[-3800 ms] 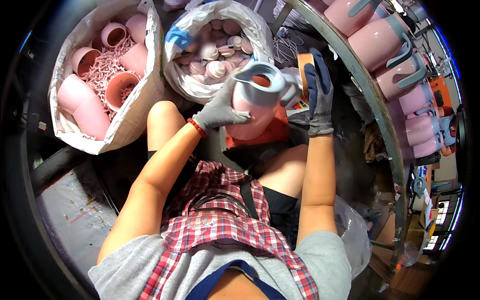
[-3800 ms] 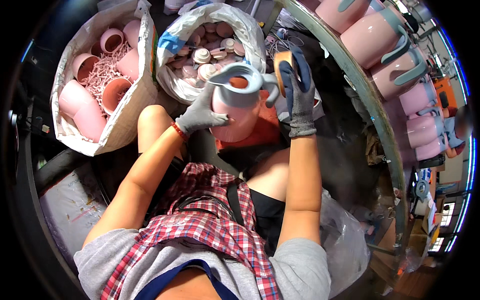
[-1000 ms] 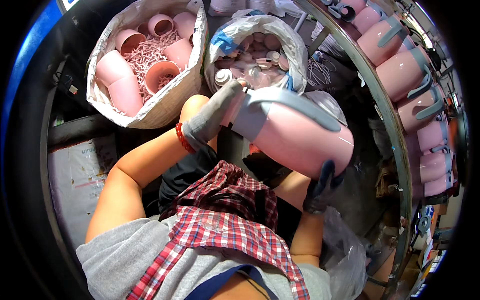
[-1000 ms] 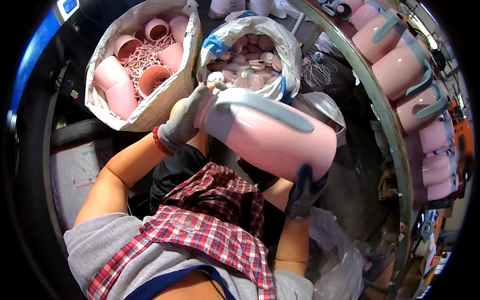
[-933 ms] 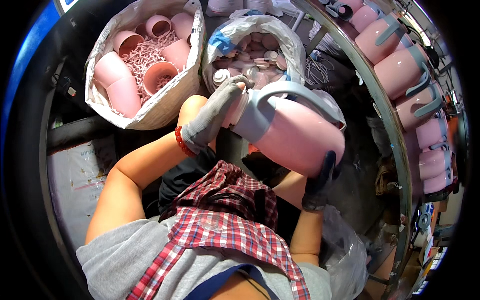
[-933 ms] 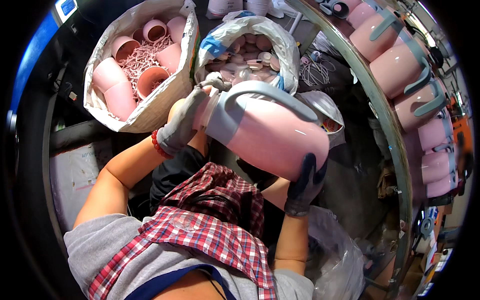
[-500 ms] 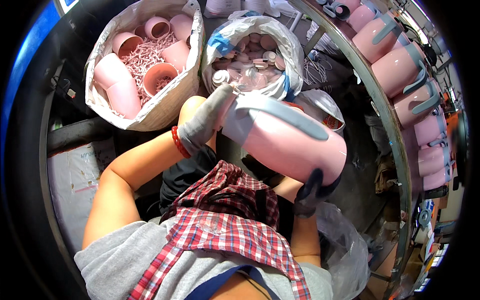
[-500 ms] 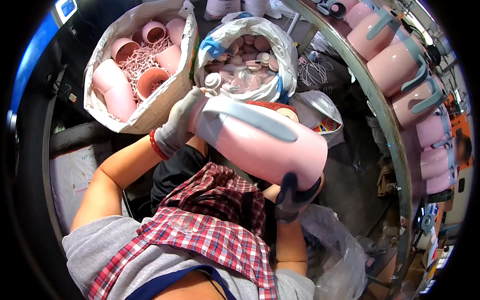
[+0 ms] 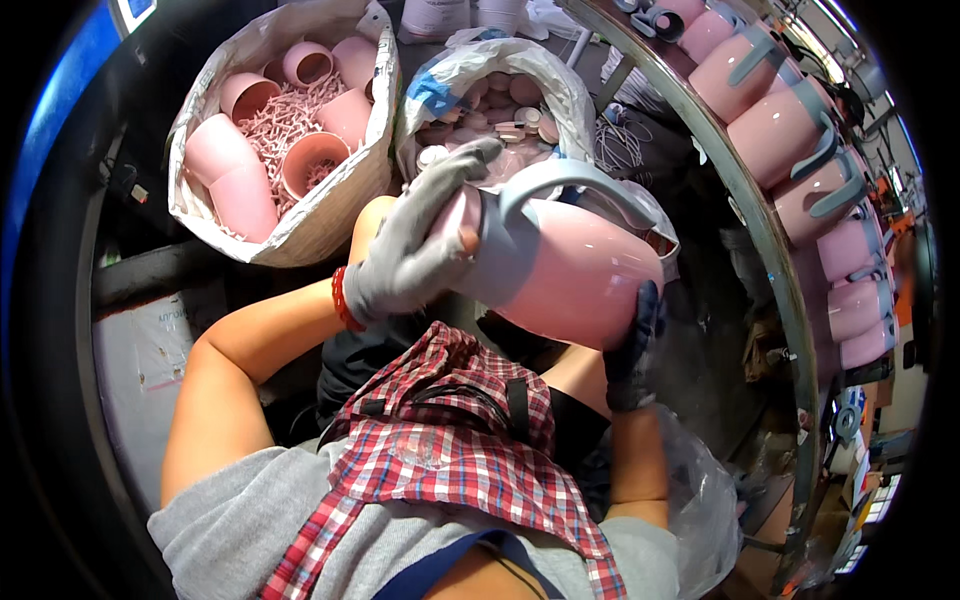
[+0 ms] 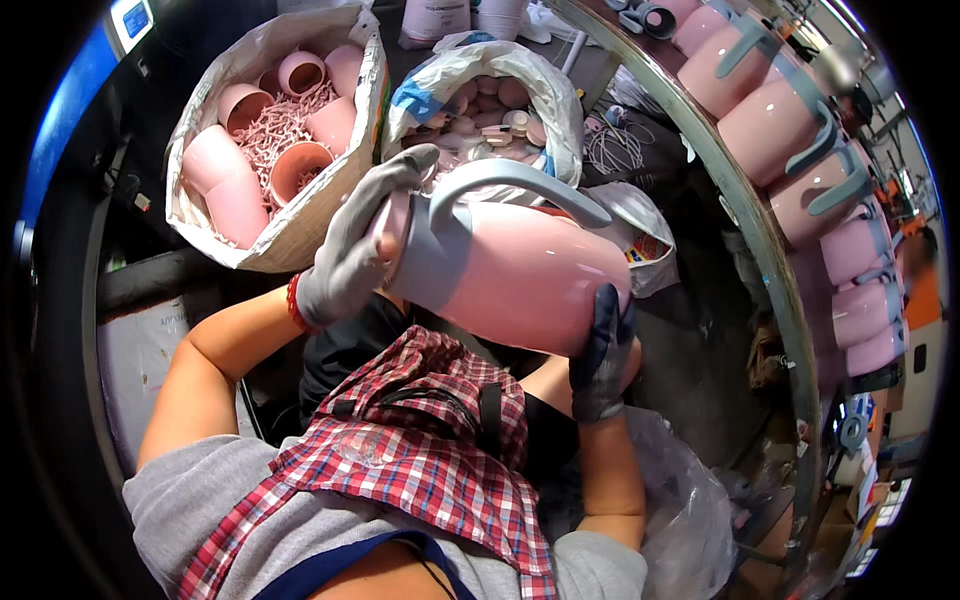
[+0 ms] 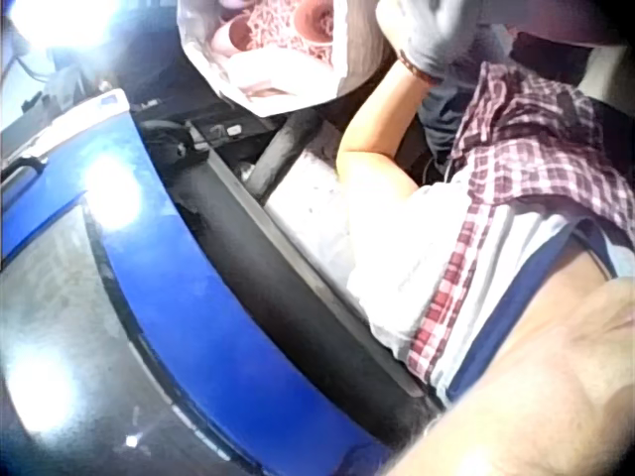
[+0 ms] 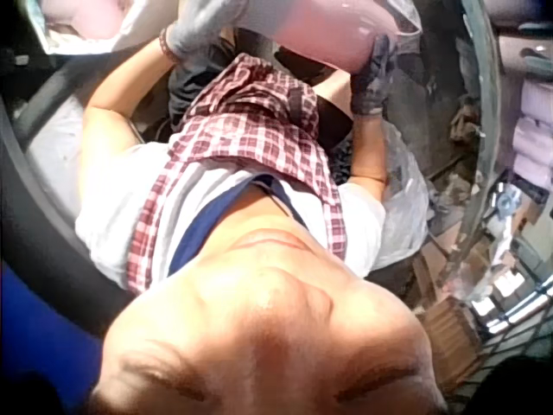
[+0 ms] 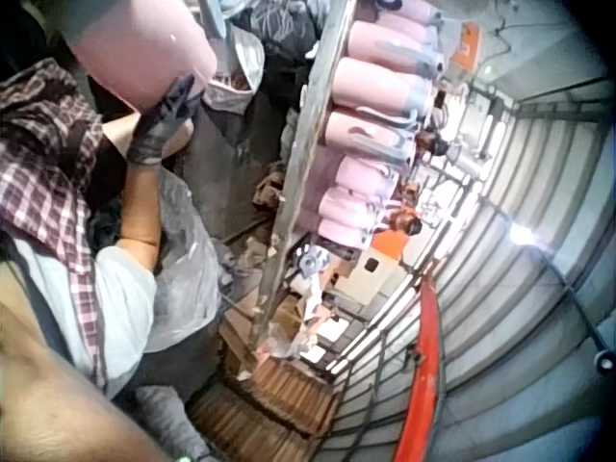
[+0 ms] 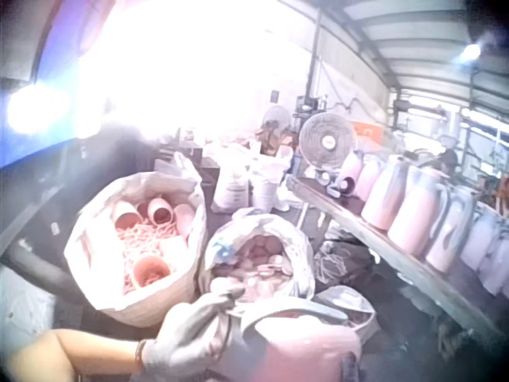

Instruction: The person picks up pink kettle bodies from a basket and gray kettle handles and lids from other bags, assembles them together by hand, and places the completed kettles onto an assembly table.

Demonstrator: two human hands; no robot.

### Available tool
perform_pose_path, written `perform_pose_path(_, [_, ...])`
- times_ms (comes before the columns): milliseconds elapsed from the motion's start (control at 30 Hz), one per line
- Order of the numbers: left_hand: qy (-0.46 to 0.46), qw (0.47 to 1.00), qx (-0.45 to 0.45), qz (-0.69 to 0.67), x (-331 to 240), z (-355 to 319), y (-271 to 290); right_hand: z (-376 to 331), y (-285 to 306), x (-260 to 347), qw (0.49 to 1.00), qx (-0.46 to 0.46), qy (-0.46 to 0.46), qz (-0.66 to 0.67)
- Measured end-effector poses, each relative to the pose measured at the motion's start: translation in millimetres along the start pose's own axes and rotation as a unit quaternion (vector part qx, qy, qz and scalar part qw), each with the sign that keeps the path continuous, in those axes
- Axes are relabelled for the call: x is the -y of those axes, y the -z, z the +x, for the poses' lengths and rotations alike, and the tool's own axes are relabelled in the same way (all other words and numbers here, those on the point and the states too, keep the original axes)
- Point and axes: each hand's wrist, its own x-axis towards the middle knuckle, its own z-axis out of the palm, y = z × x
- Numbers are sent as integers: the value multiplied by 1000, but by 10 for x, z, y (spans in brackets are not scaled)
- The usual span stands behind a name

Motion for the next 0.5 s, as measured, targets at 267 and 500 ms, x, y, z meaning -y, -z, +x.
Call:
perform_pose_path(267, [-288, 947, 102, 98, -710, 311, -121, 205, -360, -207, 847, 154, -188, 473])
perform_pose_path(500, [-391, 903, 146, 102, -756, 343, -100, 527, -90, 72, 686, 253, -213, 648])
